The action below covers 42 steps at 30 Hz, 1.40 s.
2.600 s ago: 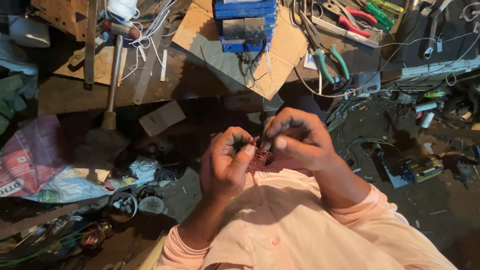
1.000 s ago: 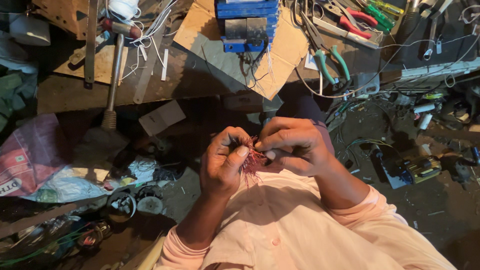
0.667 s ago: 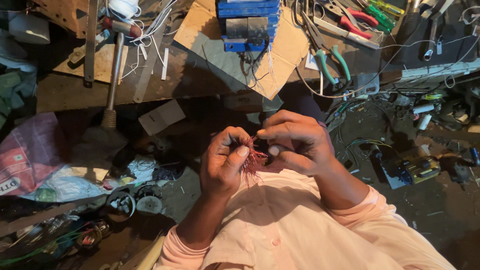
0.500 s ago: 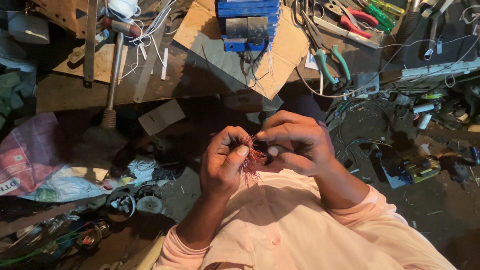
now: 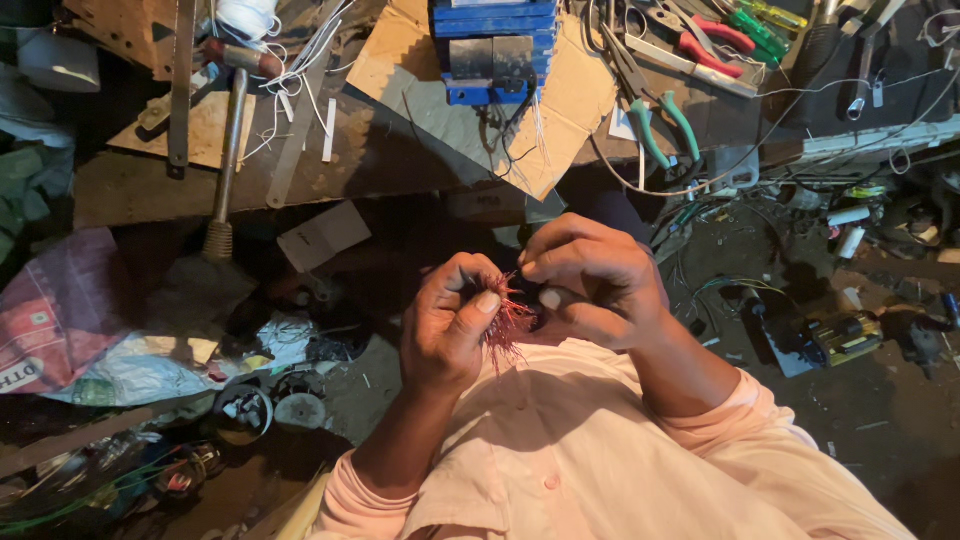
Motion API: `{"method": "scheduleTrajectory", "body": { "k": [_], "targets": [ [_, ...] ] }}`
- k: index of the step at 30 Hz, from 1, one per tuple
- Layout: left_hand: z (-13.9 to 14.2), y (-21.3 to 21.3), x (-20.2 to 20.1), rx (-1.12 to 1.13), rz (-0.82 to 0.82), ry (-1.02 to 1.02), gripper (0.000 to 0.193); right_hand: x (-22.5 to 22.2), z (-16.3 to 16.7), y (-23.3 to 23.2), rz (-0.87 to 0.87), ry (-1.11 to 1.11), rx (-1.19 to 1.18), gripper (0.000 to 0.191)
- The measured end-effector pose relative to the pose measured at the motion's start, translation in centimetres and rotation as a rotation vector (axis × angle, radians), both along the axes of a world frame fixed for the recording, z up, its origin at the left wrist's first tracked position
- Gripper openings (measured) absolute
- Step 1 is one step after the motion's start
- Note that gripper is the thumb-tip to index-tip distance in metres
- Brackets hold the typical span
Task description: The person twists and folds strands of red enameled copper wire by hand, gathering and bending them into a looped bundle. They work the wire repeatedly with both fingers, then set the finished twisted loop on the workbench with other completed wire pieces.
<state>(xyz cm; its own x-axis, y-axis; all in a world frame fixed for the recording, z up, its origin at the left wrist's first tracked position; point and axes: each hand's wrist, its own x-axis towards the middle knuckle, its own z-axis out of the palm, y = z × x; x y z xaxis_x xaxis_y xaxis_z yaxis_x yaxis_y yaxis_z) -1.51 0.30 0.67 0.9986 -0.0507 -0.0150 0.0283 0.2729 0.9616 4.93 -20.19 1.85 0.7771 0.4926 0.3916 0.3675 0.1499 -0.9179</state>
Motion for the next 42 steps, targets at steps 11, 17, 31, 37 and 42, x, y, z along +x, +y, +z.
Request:
{"method": "scheduleTrajectory", "body": {
  "k": [11,17,31,37,42],
  "targets": [
    [-0.3,0.0,-0.1,-0.058,0.004,0.02,0.012,0.1,0.0,-0.3,0.027,-0.026,-0.084,0.044],
    [-0.9,0.0,-0.2,-0.108,0.009,0.021,0.012,0.3,-0.5,0.3,-0.017,-0.24,-0.077,0.043],
    [-0.6,0.1,-0.1,-0.063,0.005,0.034,0.013,0.1,-0.4,0.6,-0.031,-0.215,-0.046,0.04],
    [-0.4,0.2,-0.1,-0.048,0.003,0.026,0.013,0.0,-0.3,0.5,-0.022,-0.153,-0.067,0.035],
    [-0.1,0.2,0.1,0.068,0.003,-0.012,0.014,0.1,-0.1,0.4,0.029,-0.149,-0.051,0.035]
  ]
}}
